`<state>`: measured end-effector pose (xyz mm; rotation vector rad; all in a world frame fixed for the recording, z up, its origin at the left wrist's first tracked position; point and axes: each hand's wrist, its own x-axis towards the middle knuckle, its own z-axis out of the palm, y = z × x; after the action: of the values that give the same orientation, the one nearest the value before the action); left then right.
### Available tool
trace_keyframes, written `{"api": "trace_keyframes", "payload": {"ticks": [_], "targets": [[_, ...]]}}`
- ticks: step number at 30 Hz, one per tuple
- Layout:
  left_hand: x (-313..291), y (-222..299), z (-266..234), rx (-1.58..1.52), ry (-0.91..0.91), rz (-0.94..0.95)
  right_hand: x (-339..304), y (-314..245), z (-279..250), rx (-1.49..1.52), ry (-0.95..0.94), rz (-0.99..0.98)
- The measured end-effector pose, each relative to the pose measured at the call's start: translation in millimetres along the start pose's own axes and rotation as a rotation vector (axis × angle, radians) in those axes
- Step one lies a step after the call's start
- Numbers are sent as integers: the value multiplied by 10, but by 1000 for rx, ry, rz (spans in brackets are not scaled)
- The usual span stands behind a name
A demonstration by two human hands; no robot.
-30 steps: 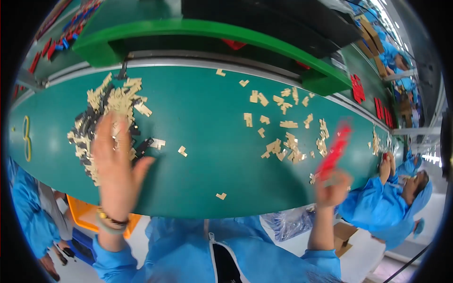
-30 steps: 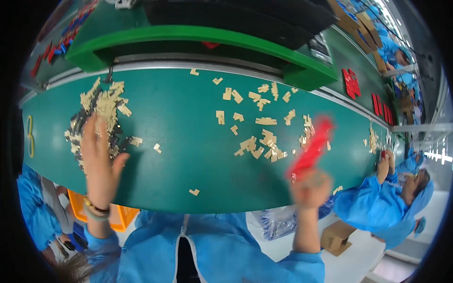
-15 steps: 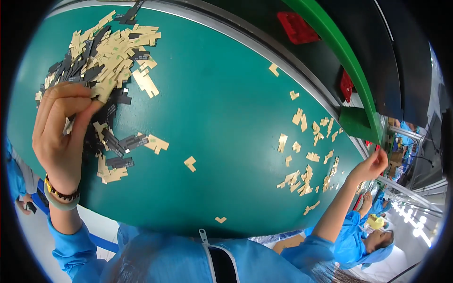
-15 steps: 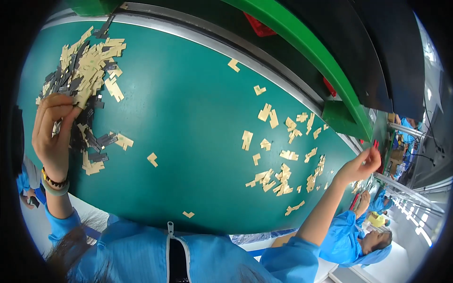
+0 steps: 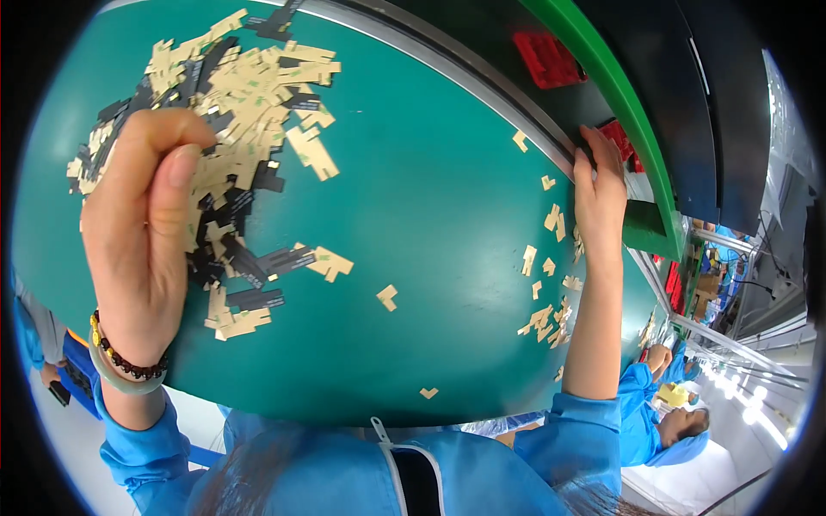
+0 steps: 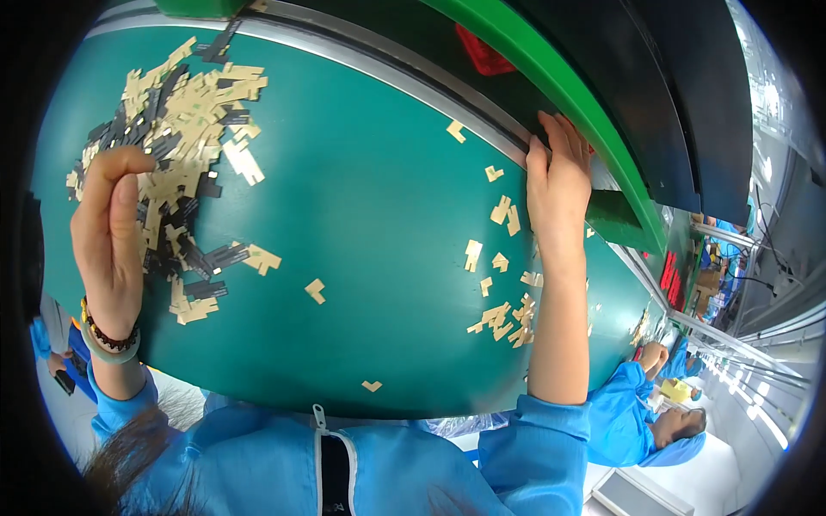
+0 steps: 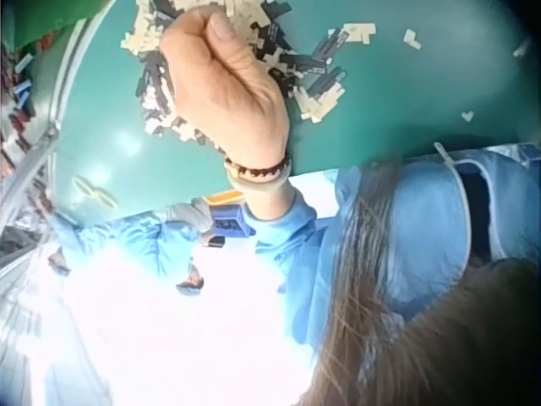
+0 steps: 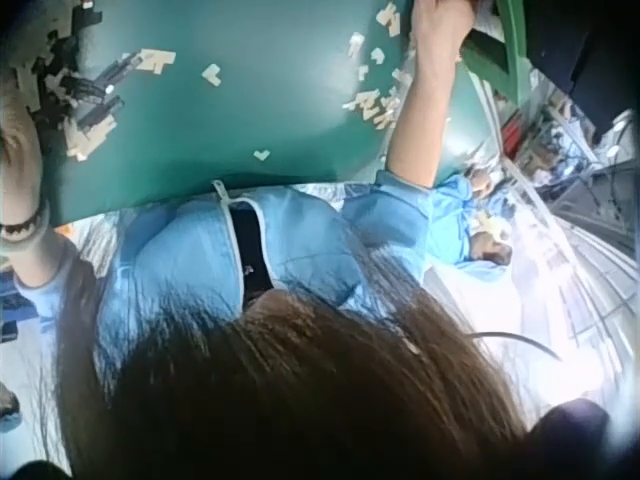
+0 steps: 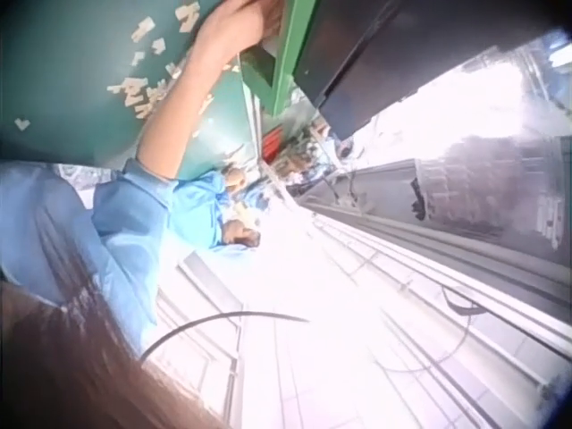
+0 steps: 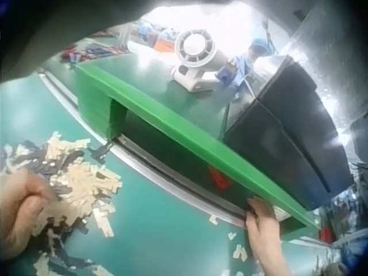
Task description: The person assembles small electronic components by hand, inserting them into red plastic housings on a production line.
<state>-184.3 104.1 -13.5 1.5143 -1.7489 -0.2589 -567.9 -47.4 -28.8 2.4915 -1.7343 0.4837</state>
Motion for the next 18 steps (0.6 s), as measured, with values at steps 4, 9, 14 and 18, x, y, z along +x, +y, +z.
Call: {"api": "trace_keyframes", "payload": {"ticks": [4,9,14,18], "targets": [[-7,8,-213,-168,-207,-21,-84,-256,-108,104,86,-61],[102,122,-144,-266,-78,-53,-207,-132,-197,101,141,-115],[-88,253,-157,-895,-101,-504,-903,-1015,-570,105,91,-460],[-151,587,71,-996,-140,-411,-1361,-1339,-623,264,-119,-474]]}}
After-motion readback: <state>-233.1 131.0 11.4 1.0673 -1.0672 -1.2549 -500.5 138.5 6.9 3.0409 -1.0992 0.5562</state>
